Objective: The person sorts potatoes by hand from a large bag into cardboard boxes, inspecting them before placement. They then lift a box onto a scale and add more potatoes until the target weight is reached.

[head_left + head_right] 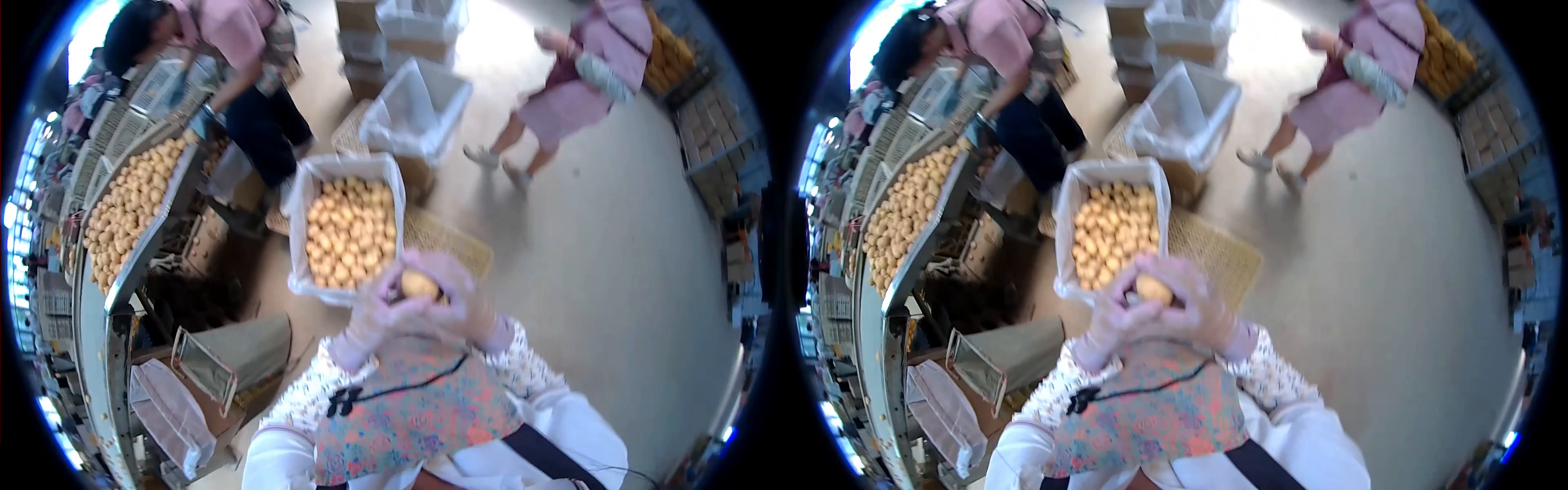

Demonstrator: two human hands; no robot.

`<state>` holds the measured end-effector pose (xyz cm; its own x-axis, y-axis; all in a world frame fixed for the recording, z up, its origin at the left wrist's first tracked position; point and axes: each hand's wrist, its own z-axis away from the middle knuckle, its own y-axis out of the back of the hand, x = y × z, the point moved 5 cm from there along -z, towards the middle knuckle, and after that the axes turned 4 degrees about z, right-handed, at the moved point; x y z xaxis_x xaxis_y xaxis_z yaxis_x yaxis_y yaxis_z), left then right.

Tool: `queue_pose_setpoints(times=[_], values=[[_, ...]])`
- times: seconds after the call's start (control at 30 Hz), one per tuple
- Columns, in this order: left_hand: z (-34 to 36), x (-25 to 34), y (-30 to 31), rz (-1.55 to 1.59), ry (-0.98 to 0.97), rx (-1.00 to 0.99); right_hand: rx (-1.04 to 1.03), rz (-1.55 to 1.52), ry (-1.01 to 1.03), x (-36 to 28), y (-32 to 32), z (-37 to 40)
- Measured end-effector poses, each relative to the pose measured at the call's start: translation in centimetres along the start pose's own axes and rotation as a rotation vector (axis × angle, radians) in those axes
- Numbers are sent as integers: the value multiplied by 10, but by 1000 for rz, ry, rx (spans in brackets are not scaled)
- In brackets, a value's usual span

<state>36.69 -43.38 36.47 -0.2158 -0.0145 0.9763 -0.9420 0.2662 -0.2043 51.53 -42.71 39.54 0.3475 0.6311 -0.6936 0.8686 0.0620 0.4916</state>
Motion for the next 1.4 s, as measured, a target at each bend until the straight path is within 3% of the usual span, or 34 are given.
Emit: queue_pose_setpoints(times=[0.1,0.33,0.43,0.57,0.7,0.8,0.87,0.9,0.97,1.03,1.13,1.2,1.4], values=[[-1,-24,6,5,175,-8,-86,-157,-75,8,6,-5],[-23,-20,-6,128,169,-9,-154,-357,-236,32,15,-7],[-28,-34,-1,78,192,15,-150,-386,-182,36,19,-15],[-36,-2,-9,-109,182,19,-146,-341,-89,46,19,-20],[-43,-22,4,-167,265,-54,-181,-378,-86,52,21,-29],[-44,-24,13,5,358,0,-259,-466,-171,56,17,-39],[-52,-12,9,23,138,13,-250,-425,-127,62,8,-47],[-49,-14,19,26,255,54,-250,-409,-119,65,2,-50],[-47,-19,28,311,308,177,-256,-366,-117,67,-9,-61],[-52,-20,43,373,194,210,-228,-637,-275,68,-21,-74],[-62,1,58,314,70,174,-268,-803,-425,74,-39,-82],[-64,2,71,320,117,216,-231,-965,-503,82,-54,-91],[-93,-25,127,325,199,123,-203,-745,-552,100,-91,-114]])
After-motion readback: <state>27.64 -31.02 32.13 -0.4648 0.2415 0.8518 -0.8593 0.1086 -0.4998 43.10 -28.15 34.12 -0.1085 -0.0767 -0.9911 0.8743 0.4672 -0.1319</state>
